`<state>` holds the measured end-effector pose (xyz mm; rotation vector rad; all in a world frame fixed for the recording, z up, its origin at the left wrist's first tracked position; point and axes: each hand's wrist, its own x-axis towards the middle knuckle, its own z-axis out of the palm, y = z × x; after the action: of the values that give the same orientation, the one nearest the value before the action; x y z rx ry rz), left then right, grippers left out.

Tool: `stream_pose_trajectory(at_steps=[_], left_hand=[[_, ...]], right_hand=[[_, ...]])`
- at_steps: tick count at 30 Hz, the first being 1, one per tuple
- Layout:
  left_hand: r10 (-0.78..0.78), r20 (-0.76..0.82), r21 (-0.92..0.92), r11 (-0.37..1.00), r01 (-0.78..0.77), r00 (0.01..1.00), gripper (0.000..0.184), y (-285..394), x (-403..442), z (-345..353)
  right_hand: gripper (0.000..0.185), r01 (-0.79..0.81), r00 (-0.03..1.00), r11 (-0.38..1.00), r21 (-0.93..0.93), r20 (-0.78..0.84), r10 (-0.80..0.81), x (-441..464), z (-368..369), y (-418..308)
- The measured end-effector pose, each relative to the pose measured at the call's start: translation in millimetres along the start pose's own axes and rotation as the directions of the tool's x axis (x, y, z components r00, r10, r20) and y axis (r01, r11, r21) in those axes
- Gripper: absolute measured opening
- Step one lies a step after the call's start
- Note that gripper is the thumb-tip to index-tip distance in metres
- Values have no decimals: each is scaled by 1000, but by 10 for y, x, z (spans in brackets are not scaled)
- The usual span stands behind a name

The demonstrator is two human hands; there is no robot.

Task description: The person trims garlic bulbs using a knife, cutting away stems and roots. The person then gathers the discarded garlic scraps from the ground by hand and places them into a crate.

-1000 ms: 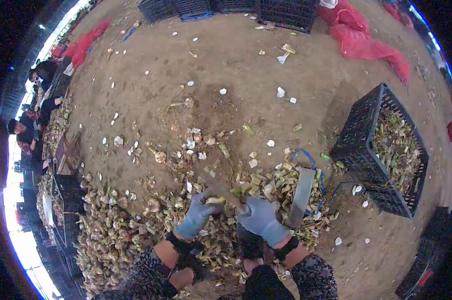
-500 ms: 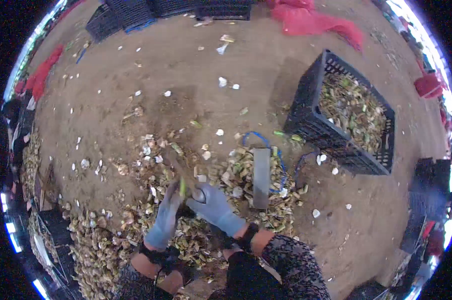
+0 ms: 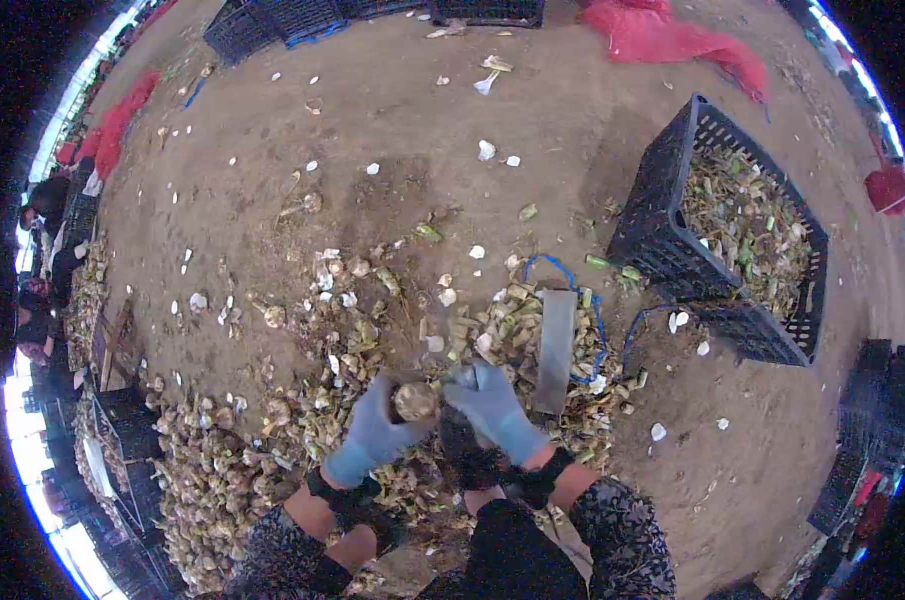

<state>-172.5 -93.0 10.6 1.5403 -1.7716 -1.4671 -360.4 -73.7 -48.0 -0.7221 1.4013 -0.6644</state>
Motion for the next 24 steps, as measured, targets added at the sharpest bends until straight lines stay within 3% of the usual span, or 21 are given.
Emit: stream_pose_trajectory(at_steps=[1,2,3,4,5,6,7,9,10,11,12,13,16,18,20,24], left_hand=[[5,3,-3,1000,-5,1000,55,-12,17,-6],[-59,-31,-187,981,52,998,55,-59,25,-21],[-99,-50,-429,901,68,994,55,-255,-17,32],[-138,-69,-643,763,62,988,56,-372,-42,66],[-140,-60,-645,761,69,988,56,-472,-49,39],[-14,-61,-288,958,-4,998,57,-482,-26,-19],[103,-12,115,988,-101,995,59,-488,-28,-46],[124,48,19,992,-125,991,62,-486,-91,-4],[-215,107,-386,891,240,971,64,-456,-145,40],[-472,288,-677,515,526,833,65,-451,-221,55],[-282,171,-510,795,330,944,65,-560,-256,70],[-75,44,-271,959,84,996,65,-616,-281,73],[-166,-4,-271,949,159,986,64,-814,-304,237],[-156,46,-360,919,162,987,63,-1591,-318,474],[36,-104,36,999,-33,994,61,-759,-253,169],[-76,-61,-17,997,75,995,58,-1076,-132,276]], right_hand=[[25,2,1000,1000,-2,-6,-2,-74,-5,-22],[23,199,979,912,-358,30,-201,-190,-1,-49],[22,357,923,668,-653,136,-361,-313,7,-82],[19,470,876,637,-611,232,-423,-431,24,-136],[19,461,880,642,-613,226,-417,-475,78,-78],[19,479,870,586,-654,268,-413,-511,153,-3],[19,500,858,527,-687,314,-406,-540,204,75],[21,488,865,510,-708,312,-394,-539,226,157],[21,495,860,497,-713,320,-397,-533,204,156],[22,503,855,483,-717,331,-399,-528,185,151],[22,514,849,483,-709,344,-400,-538,178,109],[18,504,856,484,-715,339,-391,-554,178,39],[15,517,847,468,-717,351,-398,-518,177,35],[16,519,845,442,-732,363,-392,-488,149,38],[19,553,827,461,-694,389,-406,-479,120,-52],[21,588,802,447,-674,415,-429,-449,86,-66]])
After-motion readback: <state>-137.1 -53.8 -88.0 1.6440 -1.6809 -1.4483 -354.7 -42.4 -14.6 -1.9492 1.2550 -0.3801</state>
